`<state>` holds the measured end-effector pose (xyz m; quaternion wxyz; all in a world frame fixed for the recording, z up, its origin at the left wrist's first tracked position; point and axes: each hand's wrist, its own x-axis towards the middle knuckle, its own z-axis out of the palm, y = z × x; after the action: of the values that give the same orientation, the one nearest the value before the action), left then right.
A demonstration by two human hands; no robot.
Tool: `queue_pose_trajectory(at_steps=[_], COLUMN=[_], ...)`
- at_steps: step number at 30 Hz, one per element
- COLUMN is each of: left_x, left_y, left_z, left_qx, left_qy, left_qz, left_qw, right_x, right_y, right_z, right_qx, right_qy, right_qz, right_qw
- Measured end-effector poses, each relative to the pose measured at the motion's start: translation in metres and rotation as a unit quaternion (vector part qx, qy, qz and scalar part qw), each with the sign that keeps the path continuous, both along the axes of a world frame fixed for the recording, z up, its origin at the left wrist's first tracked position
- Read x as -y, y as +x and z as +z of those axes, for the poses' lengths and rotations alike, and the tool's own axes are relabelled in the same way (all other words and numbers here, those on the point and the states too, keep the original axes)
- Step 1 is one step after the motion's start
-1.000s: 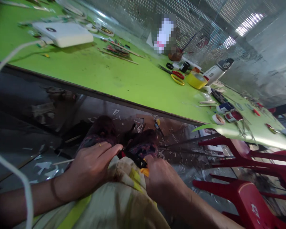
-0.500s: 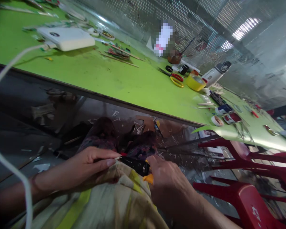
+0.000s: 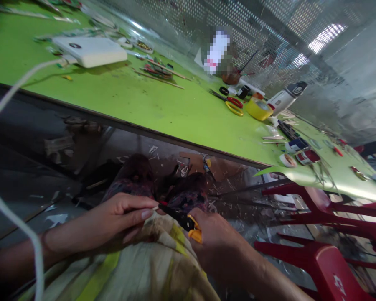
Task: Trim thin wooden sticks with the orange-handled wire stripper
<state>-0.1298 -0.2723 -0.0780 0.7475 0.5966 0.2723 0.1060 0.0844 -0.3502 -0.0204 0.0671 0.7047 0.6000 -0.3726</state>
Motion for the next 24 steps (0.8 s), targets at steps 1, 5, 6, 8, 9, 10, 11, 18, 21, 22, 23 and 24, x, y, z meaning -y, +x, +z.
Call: queue_pose_trajectory(at_steps=[1,5,6,8,9,10,11,18,21,22,23,24], left_x=[0.0,0.001,0.002,0.001,0.001,0.001,0.001,0.004,0.008,0.009,0.011,0.012], left_y=[0.0,0.0,0.0,0.0,0.0,0.0,0.0,0.004,0.005,0.005,0.005,0.005], left_z=[0.0,0.0,0.0,-0.001,-0.001,-0.001,-0.001,-0.007,-0.013,-0.016,-0.018,-0.021], left_qx=[0.002,0.002,-0.001,-0.015,-0.021,-0.025,-0.026,-0.037,-0.051,-0.053,-0.056,-0.062], left_qy=[0.002,-0.002,-0.002,0.002,0.006,0.013,0.02,0.106,0.214,0.261,0.313,0.367], left_qz=[-0.003,-0.004,-0.002,0.002,0.003,0.006,0.009,0.04,0.062,0.072,0.083,0.094], left_qw=[1.0,1.0,1.0,1.0,1.0,1.0,0.999,0.993,0.973,0.961,0.945,0.923], right_x=[-0.001,-0.003,-0.004,-0.004,-0.004,-0.004,-0.004,-0.003,-0.003,-0.003,-0.003,-0.003], right_y=[-0.001,-0.004,-0.004,-0.005,-0.005,-0.006,-0.007,-0.009,-0.01,-0.01,-0.01,-0.01], right_z=[0.002,0.008,0.009,0.009,0.01,0.01,0.01,0.009,0.006,0.004,0.003,0.001], right_qx=[-0.002,-0.013,-0.012,-0.006,-0.002,0.002,0.006,0.045,0.054,0.059,0.065,0.069], right_qy=[-0.003,-0.015,-0.02,-0.028,-0.029,-0.03,-0.029,-0.027,-0.028,-0.026,-0.023,-0.017], right_qz=[-0.003,-0.007,-0.009,-0.011,-0.011,-0.011,-0.011,-0.012,-0.012,-0.013,-0.014,-0.014], right_qw=[1.0,1.0,1.0,1.0,1.0,0.999,0.999,0.999,0.998,0.998,0.998,0.997])
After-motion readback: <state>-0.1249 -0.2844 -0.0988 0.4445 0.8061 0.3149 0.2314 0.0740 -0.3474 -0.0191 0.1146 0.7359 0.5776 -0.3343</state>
